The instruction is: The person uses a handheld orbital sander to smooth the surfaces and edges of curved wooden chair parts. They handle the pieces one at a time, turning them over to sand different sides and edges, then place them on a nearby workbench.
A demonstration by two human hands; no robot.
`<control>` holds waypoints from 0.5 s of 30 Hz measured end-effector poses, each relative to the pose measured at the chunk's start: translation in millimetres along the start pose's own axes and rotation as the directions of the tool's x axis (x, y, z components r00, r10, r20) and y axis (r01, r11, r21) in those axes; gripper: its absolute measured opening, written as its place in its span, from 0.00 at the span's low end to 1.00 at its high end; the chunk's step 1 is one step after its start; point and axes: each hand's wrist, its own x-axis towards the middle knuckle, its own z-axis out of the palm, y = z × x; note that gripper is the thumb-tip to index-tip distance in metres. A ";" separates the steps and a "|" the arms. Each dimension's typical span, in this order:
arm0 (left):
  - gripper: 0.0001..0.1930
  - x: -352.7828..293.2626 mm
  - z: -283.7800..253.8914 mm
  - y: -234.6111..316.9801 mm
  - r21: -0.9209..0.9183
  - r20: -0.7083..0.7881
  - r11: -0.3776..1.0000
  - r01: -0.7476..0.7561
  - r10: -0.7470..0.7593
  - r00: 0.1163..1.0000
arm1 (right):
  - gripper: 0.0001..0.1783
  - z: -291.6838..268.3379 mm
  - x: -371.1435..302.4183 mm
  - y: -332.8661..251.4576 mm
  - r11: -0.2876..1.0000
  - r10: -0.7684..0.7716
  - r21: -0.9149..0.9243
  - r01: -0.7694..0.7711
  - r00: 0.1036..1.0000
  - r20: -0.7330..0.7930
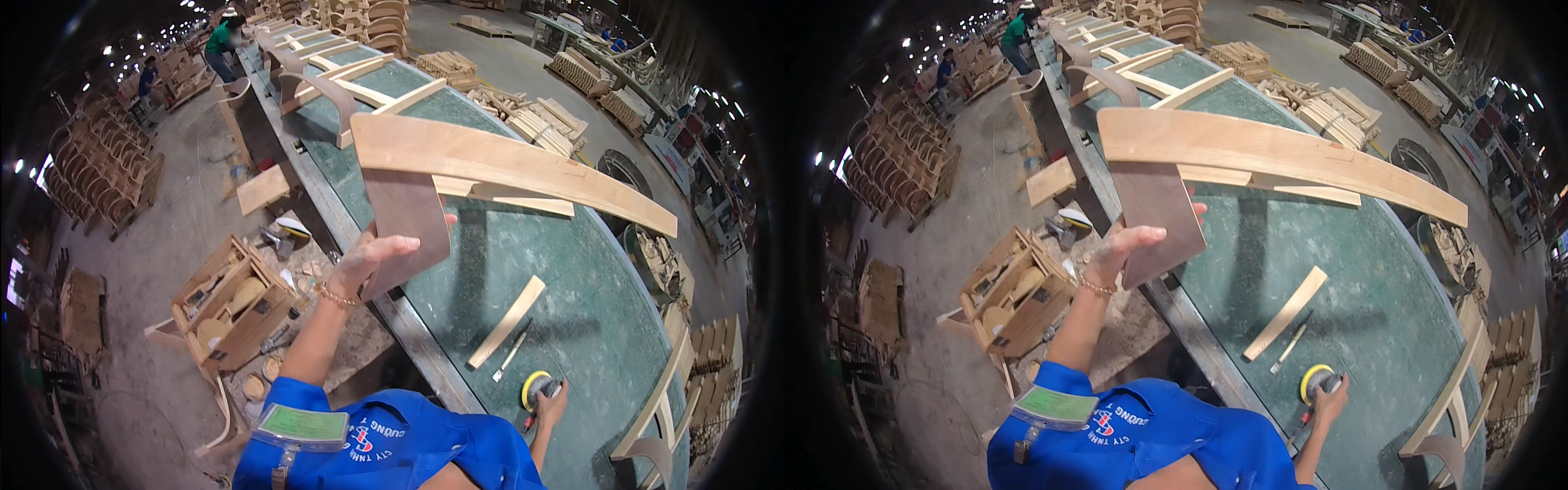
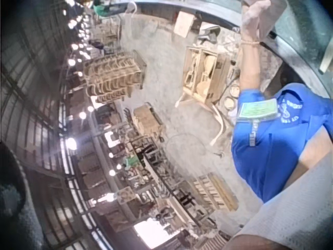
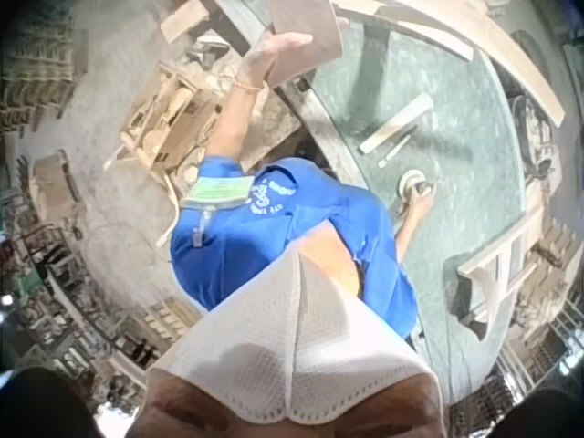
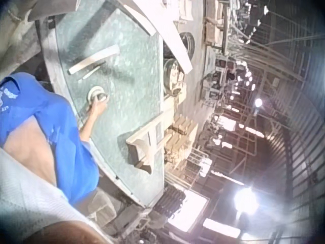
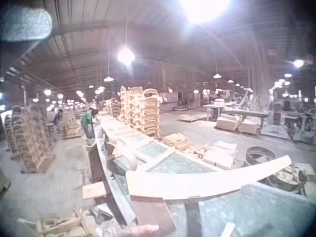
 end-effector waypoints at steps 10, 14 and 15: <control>0.39 -18.6 11.2 -12.1 0.000 -0.075 1.000 -0.018 0.018 0.997 | 0.45 -115.8 -32.6 -261.8 0.545 -0.743 0.421 0.725 0.650 -0.158; 0.35 -20.5 19.7 -8.6 -0.030 -0.073 0.999 -0.043 0.041 0.996 | 0.45 -137.1 -37.0 -374.9 0.226 -0.910 0.086 0.970 0.242 -0.336; 0.33 -21.7 20.9 -7.8 -0.039 -0.073 0.998 -0.051 0.048 0.996 | 0.43 -136.6 -37.2 -399.9 0.206 -0.932 0.074 0.976 0.219 -0.289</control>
